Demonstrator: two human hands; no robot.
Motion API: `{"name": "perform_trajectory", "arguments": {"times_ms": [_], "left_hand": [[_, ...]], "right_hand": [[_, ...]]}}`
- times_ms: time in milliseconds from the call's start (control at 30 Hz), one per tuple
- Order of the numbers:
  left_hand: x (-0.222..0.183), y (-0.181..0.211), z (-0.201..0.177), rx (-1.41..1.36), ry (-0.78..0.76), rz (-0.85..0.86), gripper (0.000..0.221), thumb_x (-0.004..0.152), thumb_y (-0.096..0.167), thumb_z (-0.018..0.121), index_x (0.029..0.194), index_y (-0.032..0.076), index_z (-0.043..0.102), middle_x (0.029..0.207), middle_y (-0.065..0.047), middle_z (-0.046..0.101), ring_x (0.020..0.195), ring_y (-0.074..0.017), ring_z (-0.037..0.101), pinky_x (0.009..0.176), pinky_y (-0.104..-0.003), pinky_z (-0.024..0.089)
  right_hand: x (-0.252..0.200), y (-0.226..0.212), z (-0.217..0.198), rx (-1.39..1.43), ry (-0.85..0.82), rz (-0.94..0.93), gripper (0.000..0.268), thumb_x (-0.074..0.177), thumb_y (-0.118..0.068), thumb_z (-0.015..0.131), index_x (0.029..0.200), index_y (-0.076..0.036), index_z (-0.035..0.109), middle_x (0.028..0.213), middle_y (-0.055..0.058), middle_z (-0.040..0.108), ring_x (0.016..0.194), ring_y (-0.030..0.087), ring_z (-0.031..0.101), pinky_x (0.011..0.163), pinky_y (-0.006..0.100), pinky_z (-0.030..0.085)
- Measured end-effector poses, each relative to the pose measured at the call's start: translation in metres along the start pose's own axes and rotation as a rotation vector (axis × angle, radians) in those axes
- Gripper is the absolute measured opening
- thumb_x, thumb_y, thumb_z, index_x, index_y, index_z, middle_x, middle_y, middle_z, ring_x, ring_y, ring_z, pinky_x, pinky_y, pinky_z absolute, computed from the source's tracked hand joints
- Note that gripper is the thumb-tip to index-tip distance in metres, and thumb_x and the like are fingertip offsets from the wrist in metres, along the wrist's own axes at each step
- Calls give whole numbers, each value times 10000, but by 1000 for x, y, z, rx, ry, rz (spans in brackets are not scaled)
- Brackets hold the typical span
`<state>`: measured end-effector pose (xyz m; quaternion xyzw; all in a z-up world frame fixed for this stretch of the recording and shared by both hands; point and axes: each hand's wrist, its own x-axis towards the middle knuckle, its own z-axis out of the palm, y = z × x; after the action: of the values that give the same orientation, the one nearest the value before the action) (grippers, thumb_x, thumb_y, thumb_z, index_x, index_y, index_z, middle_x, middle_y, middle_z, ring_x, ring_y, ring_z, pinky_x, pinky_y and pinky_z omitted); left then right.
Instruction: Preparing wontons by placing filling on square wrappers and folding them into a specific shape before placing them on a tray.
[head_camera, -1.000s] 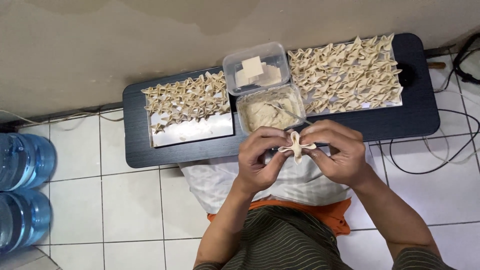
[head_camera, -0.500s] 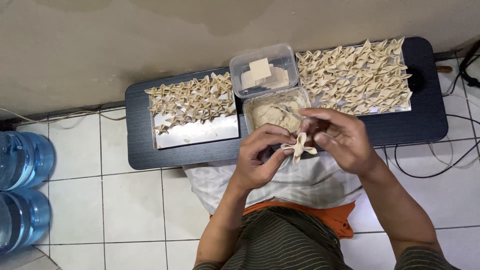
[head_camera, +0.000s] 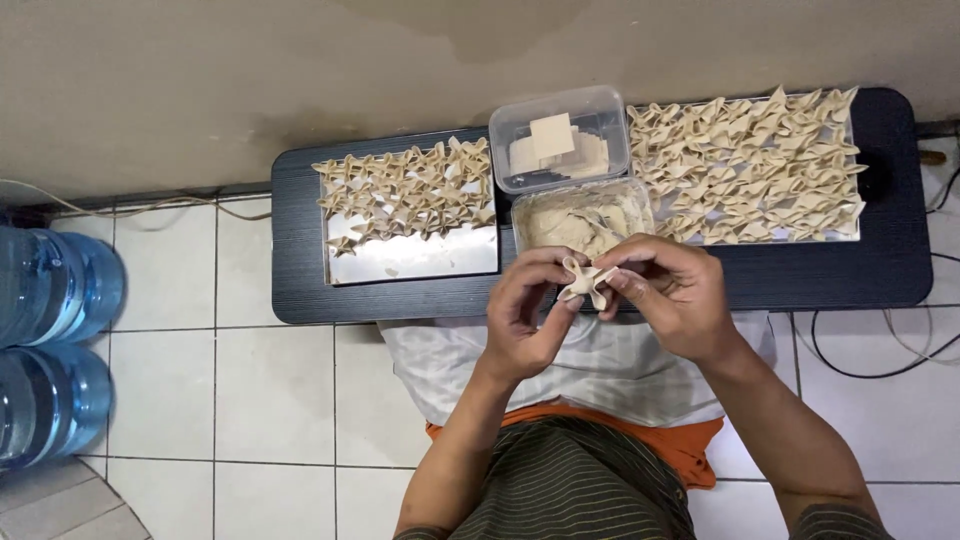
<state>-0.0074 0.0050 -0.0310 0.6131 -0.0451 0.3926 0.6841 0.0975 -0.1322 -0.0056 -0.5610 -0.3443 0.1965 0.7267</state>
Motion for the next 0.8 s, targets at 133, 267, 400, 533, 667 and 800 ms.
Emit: {"name": "perform_trajectory", "arguments": {"times_ms": [133, 267, 400, 533, 667, 800], "left_hand": [[1, -6, -5, 43, 27, 8, 130, 947, 28, 721, 994, -65, 644, 1060, -241, 681, 1017, -346, 713, 880, -434, 594], [3, -8, -3, 16, 30, -22, 123, 934, 22, 734, 985, -62, 660, 1051, -241, 687, 1008, -339, 722, 866, -410, 605], [6, -10, 8, -38, 26, -53, 137, 931, 29, 746, 989, -70, 670, 1046, -229, 692, 1004, -296, 719, 855, -388, 602], [5, -14, 17, -102, 5, -88, 137, 924, 9, 748, 990, -82, 670, 1036, -233, 691, 984, -275, 706, 848, -394, 601], [1, -17, 21, -114, -6, -96, 128, 918, -1, 750, 985, -83, 679, 1022, -234, 689, 958, -259, 688, 835, -394, 593], [6, -12, 25, -96, -15, -82, 116, 916, 4, 754, 984, -72, 699, 1011, -222, 684, 953, -255, 680, 840, -397, 595]], "right_hand": [[-1, -1, 4, -27, 3, -12, 111, 933, 64, 648, 968, 158, 696, 718, 222, 697, 537, 240, 741, 489, 370, 667], [1, -10, -2, -57, -20, -33, 113, 903, 58, 680, 972, 144, 705, 751, 216, 695, 588, 226, 744, 515, 361, 661], [3, -8, -18, -232, -51, -151, 115, 868, 19, 752, 962, 86, 756, 774, 183, 707, 617, 225, 723, 547, 356, 614], [0, -11, -22, -340, -18, -231, 132, 878, -48, 782, 966, 49, 779, 808, 165, 731, 653, 231, 696, 617, 364, 586], [-4, -8, -23, -364, 16, -287, 91, 873, -10, 782, 948, 40, 771, 807, 158, 722, 661, 238, 674, 634, 372, 572], [-8, -7, -28, -365, 15, -307, 75, 883, -15, 777, 946, 26, 771, 810, 141, 727, 672, 234, 679, 650, 361, 569]]}}
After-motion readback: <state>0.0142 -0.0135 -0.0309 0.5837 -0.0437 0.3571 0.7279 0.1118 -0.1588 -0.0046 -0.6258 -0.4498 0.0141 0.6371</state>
